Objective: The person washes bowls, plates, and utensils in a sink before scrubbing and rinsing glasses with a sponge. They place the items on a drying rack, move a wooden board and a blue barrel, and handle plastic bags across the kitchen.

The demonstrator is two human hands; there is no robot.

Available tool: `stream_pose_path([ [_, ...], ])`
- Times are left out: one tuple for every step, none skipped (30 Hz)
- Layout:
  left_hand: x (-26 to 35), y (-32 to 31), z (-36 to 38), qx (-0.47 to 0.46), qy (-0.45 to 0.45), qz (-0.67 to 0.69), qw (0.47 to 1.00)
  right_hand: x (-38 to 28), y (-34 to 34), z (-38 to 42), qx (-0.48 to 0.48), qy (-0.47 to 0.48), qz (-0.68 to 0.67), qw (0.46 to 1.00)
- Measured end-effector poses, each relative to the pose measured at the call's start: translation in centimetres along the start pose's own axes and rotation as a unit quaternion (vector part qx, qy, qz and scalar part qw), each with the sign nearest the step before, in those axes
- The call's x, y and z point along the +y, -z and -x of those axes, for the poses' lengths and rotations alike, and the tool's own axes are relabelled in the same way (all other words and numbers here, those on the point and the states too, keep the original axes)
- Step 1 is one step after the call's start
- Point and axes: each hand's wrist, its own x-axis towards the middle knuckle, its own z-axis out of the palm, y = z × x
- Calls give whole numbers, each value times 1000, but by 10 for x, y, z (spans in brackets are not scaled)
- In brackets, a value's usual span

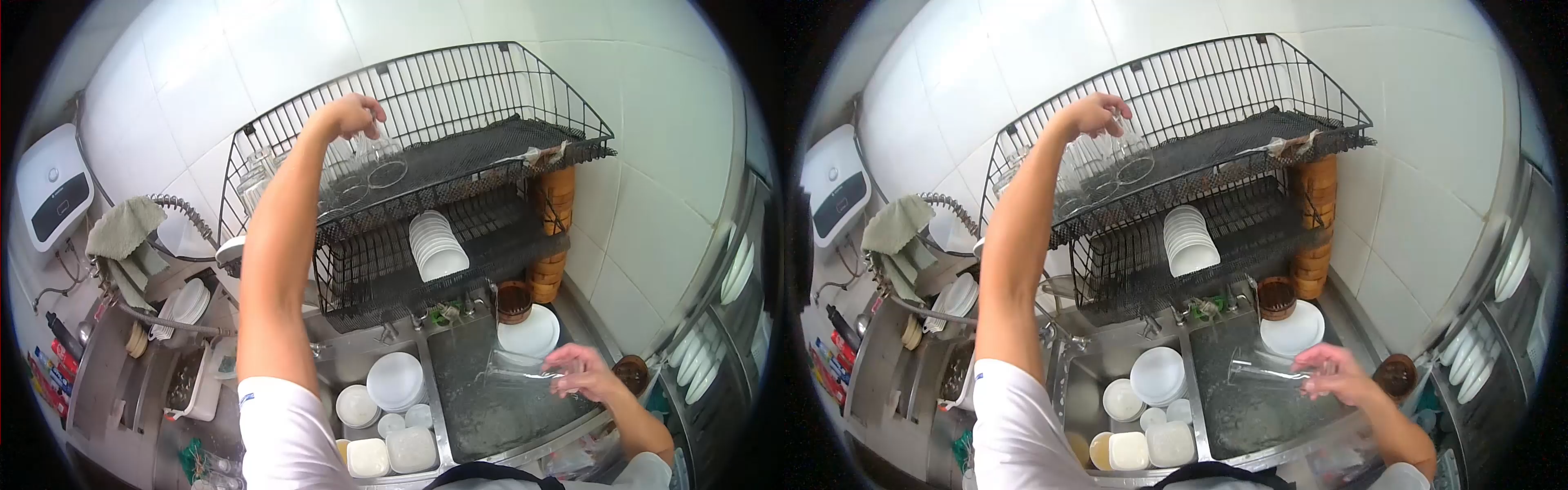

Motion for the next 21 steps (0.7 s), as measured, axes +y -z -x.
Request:
stream_pose_path([
  [2, -5, -4, 4, 12, -16, 1000, -17, -2, 3, -2, 47, 27, 999],
  [-9, -6, -20, -3, 14, -48, 999, -34, -5, 6, -3, 94, 54, 994],
  [-14, -10, -29, -4, 18, -50, 999, -53, -9, 10, -4, 138, 81, 987],
  [-18, -13, -35, -5, 23, -50, 998, -73, -15, 13, 11, 164, 92, 982],
  [-19, -14, -38, -6, 28, -50, 998, -94, -23, 14, 25, 188, 103, 976],
  [-17, -15, -37, -12, 36, -64, 997, -114, -34, 13, 39, 234, 112, 965],
  [-19, -17, -39, 6, 14, -80, 997, -133, -45, 10, 52, 278, 122, 951],
  [-25, -21, -41, 23, -6, -96, 995, -154, -52, 4, 51, 341, 200, 917],
  [-29, -24, -41, 40, -25, -112, 993, -175, -58, -6, 58, 393, 275, 876],
  [-28, -24, -38, 41, -29, -140, 989, -197, -65, -16, 73, 444, 343, 824],
  [-29, -24, -34, 62, -41, -133, 988, -217, -74, -29, 98, 485, 407, 767],
  [-32, -24, -31, 84, -54, -126, 987, -235, -89, -44, 97, 480, 384, 783],
  [-35, -22, -26, 106, -66, -120, 985, -253, -105, -59, 95, 474, 362, 797],
  [-30, -13, -15, 110, -76, -104, 986, -273, -118, -73, 81, 433, 387, 810],
  [-28, -3, -4, 143, -87, -101, 981, -291, -131, -88, 65, 391, 412, 821],
  [-27, 8, 6, 177, -97, -100, 974, -304, -141, -110, 59, 410, 433, 801],
  [-28, 20, 16, 210, -107, -98, 967, -312, -150, -138, 53, 428, 453, 780],
  [-35, 33, 25, 224, -132, -78, 962, -318, -161, -163, 55, 456, 478, 749],
  [-40, 45, 36, 238, -158, -58, 957, -323, -172, -188, 58, 483, 501, 716],
  [-29, 53, 66, 257, -139, -41, 956, -328, -183, -214, 56, 478, 517, 708],
  [-27, 62, 89, 284, -145, -67, 945, -332, -195, -234, 54, 473, 534, 698],
])
